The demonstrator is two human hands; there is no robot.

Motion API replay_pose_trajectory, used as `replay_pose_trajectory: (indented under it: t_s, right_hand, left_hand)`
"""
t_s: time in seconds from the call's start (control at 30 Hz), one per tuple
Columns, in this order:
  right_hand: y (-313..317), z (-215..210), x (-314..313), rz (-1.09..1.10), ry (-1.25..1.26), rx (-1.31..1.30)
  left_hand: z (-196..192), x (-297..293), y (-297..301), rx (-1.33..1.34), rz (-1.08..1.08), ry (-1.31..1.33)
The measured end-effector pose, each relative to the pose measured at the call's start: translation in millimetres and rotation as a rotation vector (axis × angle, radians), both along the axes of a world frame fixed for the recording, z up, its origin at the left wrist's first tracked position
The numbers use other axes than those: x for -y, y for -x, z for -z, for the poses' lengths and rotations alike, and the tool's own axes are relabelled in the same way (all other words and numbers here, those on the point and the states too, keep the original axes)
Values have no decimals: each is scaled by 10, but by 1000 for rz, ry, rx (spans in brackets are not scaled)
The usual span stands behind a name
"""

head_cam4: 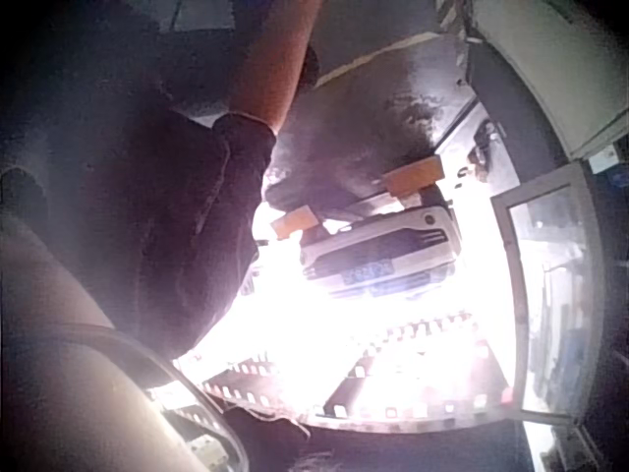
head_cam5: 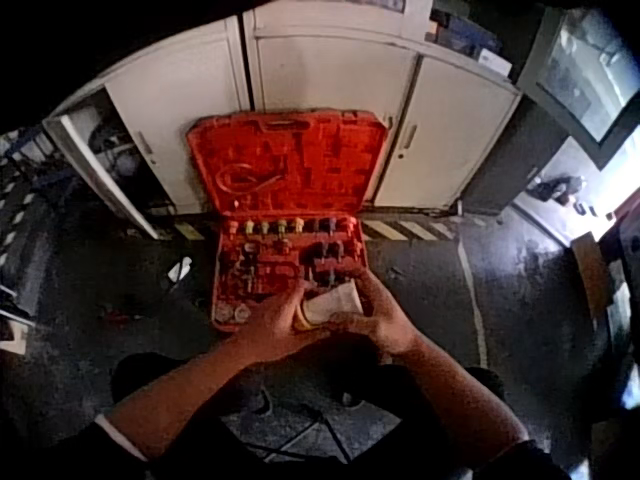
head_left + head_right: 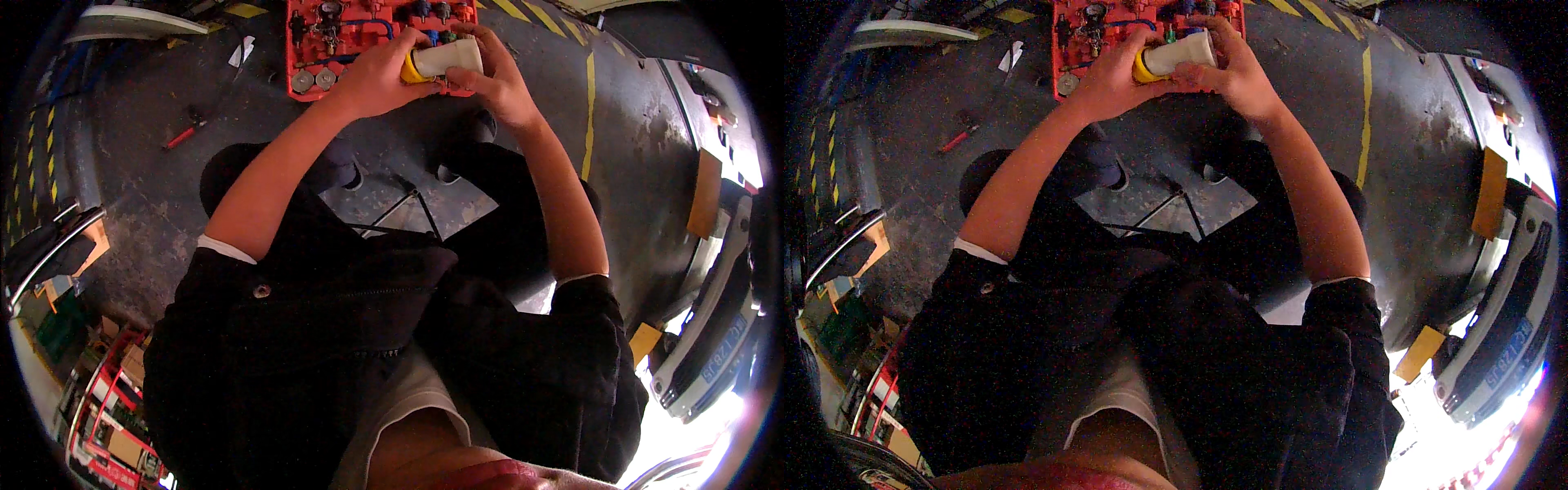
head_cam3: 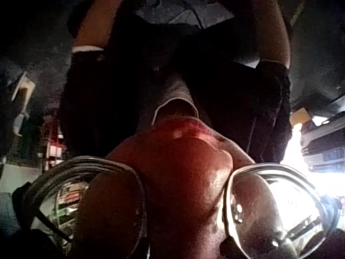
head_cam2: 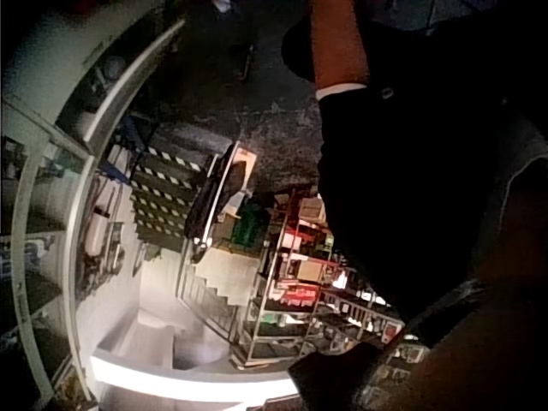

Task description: The person organizes small mechanical parts in a red toolbox, then picks up a yellow plastic piece and a white cylindrical piece. They connect the two pieces together and place the assembled unit back into the toolbox.

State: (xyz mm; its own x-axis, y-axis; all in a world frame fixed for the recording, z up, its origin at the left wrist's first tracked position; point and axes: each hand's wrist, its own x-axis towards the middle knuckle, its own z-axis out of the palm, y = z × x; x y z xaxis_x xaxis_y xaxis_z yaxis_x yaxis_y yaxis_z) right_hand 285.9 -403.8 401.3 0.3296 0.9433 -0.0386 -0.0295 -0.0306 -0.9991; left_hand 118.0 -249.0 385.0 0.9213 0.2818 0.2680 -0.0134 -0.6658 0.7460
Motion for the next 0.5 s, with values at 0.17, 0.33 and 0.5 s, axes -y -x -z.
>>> replay_pose_trajectory:
  t_s: [0.17,0.33,0.5]
  right_hand:
    - [32,-127,0,9,4,21]
    - [-32,-84,43,23,33,-56]
    - [-13,-138,52,110,-29,5]
  left_hand:
    - [-35,19,25,-7,16,35]
    - [-3,18,2,17,7,58]
    - [-6,33,3,-31,-26,37]
